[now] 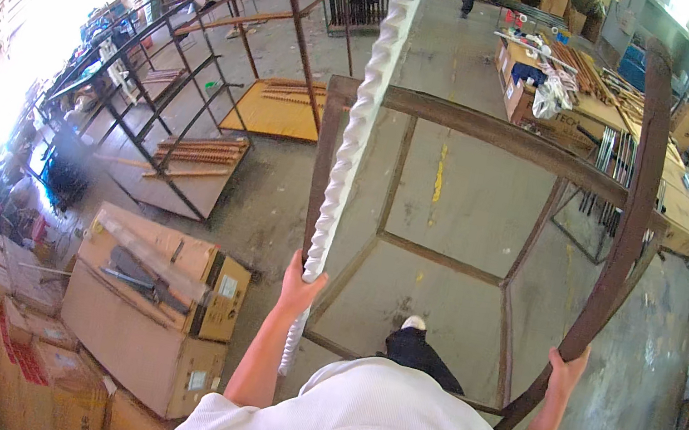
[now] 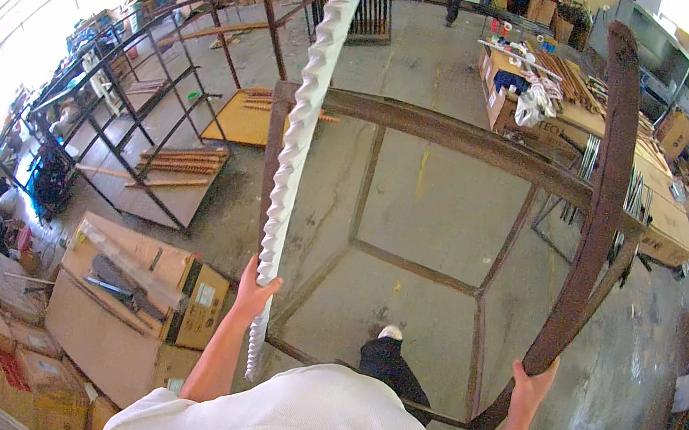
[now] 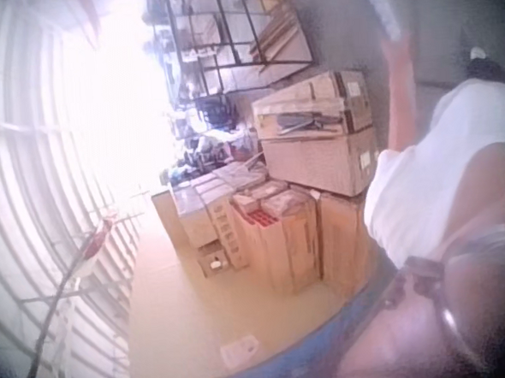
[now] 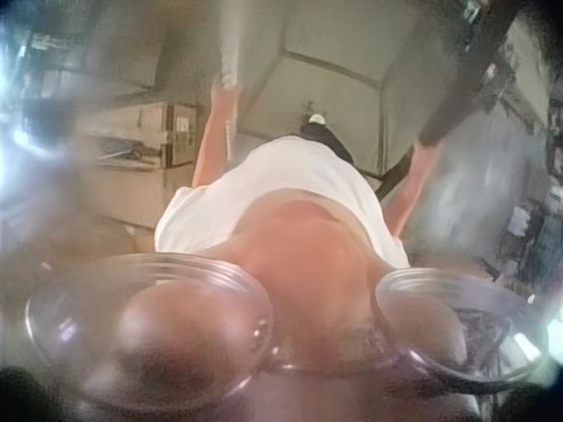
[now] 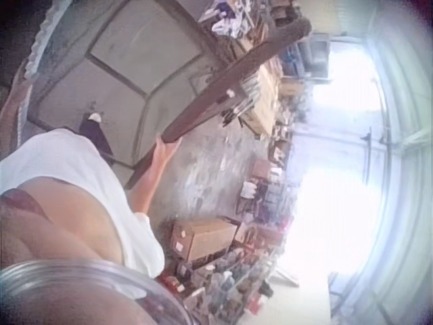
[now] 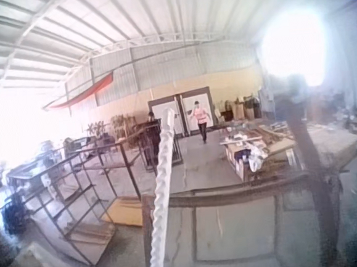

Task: The person moves a large metal frame, picks up long toothed wooden spacers, and then uses their hands to bundle or organize a group of long black metal poles resting on a wooden support.

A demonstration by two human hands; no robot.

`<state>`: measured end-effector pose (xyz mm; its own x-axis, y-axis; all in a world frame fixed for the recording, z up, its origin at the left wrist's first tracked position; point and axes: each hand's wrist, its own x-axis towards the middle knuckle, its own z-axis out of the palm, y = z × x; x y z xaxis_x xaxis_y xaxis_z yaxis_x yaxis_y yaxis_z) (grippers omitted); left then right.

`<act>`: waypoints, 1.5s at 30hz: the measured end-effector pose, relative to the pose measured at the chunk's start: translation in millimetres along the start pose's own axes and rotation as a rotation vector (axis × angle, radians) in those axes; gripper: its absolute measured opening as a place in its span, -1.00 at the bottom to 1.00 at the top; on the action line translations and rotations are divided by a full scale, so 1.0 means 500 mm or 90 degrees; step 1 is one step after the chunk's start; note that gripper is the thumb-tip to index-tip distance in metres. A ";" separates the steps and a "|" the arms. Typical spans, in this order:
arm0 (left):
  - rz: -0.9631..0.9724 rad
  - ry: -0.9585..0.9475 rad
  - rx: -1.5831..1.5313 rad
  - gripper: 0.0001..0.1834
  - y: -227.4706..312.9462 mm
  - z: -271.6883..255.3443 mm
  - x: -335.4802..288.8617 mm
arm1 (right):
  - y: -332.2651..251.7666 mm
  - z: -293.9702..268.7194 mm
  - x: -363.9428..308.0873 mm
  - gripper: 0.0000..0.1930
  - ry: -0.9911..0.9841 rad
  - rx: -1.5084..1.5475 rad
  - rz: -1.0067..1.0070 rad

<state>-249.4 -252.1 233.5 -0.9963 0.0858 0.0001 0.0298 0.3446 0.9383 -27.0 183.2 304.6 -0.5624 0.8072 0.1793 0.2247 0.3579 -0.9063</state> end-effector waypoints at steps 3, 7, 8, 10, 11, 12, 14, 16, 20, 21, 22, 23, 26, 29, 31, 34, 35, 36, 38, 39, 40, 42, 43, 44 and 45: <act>0.005 0.066 -0.029 -0.20 -0.001 0.061 0.155 | -0.054 0.107 0.171 -0.55 -0.021 0.040 0.013; -0.007 0.161 0.005 -0.20 0.038 0.133 0.308 | -0.025 0.223 0.388 -0.47 -0.041 0.063 0.063; -0.018 0.190 -0.004 -0.19 0.017 0.135 0.342 | -0.016 0.265 0.447 -0.45 -0.051 0.084 0.064; -0.015 0.197 -0.103 -0.23 0.005 0.167 0.427 | -0.019 0.334 0.551 -0.35 -0.043 0.074 0.017; 0.010 0.187 -0.071 -0.27 0.019 0.185 0.482 | -0.031 0.373 0.594 -0.34 -0.028 0.083 0.011; 0.027 0.182 -0.025 -0.31 0.024 0.189 0.528 | -0.036 0.419 0.634 -0.32 -0.026 0.095 0.015; 0.019 0.190 -0.048 -0.37 0.035 0.215 0.648 | -0.037 0.495 0.726 -0.29 -0.073 0.094 0.078; 0.039 0.186 -0.062 -0.41 0.061 0.250 0.789 | -0.055 0.563 0.836 -0.28 -0.080 0.119 0.092; 0.091 0.248 0.043 -0.34 0.031 0.280 1.031 | -0.072 0.727 0.996 -0.26 -0.028 0.125 0.022; 0.078 0.236 0.063 -0.32 0.045 0.294 1.078 | -0.067 0.756 1.046 -0.25 -0.034 0.097 0.029; 0.080 0.232 0.086 -0.30 0.073 0.307 1.144 | -0.064 0.787 1.098 -0.24 -0.037 0.085 0.030; 0.058 0.203 0.036 -0.29 0.097 0.322 1.193 | -0.061 0.809 1.142 -0.24 -0.030 0.096 0.023; 0.041 0.143 -0.051 -0.28 0.149 0.364 1.350 | -0.109 0.889 1.257 -0.26 -0.068 0.156 0.089; 0.048 0.158 -0.035 -0.27 0.129 0.434 1.508 | -0.082 0.983 1.411 -0.34 -0.027 0.149 0.013; 0.052 0.172 -0.028 -0.27 0.139 0.494 1.614 | -0.097 1.046 1.530 -0.39 -0.024 0.178 0.029; 0.042 0.175 -0.048 -0.26 0.176 0.575 1.739 | -0.084 1.126 1.712 -0.43 -0.045 0.137 -0.034; 0.037 0.174 -0.060 -0.26 0.195 0.600 1.775 | -0.090 1.142 1.766 -0.46 -0.074 0.140 -0.032; 0.032 0.171 -0.075 -0.26 0.212 0.621 1.812 | -0.104 1.163 1.809 -0.46 -0.080 0.136 -0.011; 0.020 0.188 -0.084 -0.32 0.239 0.643 1.885 | -0.128 1.218 1.887 -0.46 -0.095 0.127 0.032; 0.008 0.205 -0.106 -0.34 0.238 0.653 1.921 | -0.123 1.257 1.925 -0.44 -0.083 0.161 0.054; -0.003 0.222 -0.128 -0.36 0.234 0.661 1.956 | -0.130 1.289 1.966 -0.44 -0.102 0.141 0.046; 0.009 0.243 -0.018 -0.47 0.218 0.677 2.027 | -0.139 1.359 2.044 -0.43 -0.134 0.105 0.030; -0.001 0.224 -0.006 -0.48 0.237 0.684 2.066 | -0.126 1.397 2.085 -0.43 -0.140 0.116 0.044; -0.010 0.203 0.005 -0.48 0.245 0.690 2.108 | -0.121 1.436 2.130 -0.43 -0.164 0.107 0.026; -0.008 0.215 -0.007 -0.48 0.240 0.693 2.151 | -0.121 1.482 2.174 -0.42 -0.188 0.100 0.009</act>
<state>-1289.7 205.3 226.4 -0.9668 -0.2341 0.1022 0.0189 0.3335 0.9426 -1241.6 691.3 270.7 -0.7720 0.6320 0.0677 0.1219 0.2518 -0.9601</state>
